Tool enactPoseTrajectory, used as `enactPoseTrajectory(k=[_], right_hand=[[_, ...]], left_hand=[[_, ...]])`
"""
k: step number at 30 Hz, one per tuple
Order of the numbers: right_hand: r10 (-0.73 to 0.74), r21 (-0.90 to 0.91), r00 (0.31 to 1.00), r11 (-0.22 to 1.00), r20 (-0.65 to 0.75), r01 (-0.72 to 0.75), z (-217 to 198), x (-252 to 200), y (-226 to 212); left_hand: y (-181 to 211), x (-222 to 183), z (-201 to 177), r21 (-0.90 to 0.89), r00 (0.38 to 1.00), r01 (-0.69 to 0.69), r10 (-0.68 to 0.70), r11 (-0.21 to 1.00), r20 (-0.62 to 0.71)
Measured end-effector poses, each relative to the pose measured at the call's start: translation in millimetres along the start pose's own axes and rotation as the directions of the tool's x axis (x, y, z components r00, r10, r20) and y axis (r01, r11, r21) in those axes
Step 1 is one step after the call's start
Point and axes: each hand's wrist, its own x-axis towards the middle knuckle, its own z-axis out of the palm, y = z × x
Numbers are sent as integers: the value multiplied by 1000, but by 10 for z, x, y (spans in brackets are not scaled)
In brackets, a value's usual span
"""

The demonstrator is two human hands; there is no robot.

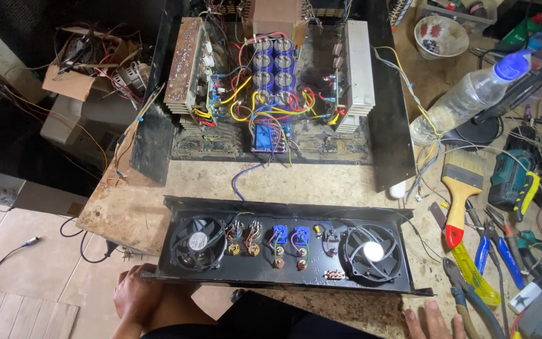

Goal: Repairing an electronic amplifier by unscrewing a fan panel, soldering internal connections, and managing wiring.

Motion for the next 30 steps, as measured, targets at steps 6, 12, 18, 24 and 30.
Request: enactPoseTrajectory(k=[6, 12, 18, 24, 30], right_hand=[[-154, -120, 988, 981, -27, 150, 464, -261, 337], [23, -22, 1000, 1000, 17, -22, 113, -31, 24], [-27, -24, 999, 999, 28, 28, 92, -32, 97], [-61, 52, 994, 997, 94, 56, 18, -46, 159], [337, 91, 845, 909, 415, -407, 1043, -987, 1234]], left_hand=[[-57, 46, 62, -56, 998, -37, 34, 998, -50], [-68, 65, 88, -47, 998, -37, 34, 998, -56], [-60, 37, 76, -69, 999, -24, 21, 997, -50], [-777, 758, 1085, -249, 432, -588, 38, 770, -901], [85, -2, -576, -169, 182, -853, -21, 494, -983]])
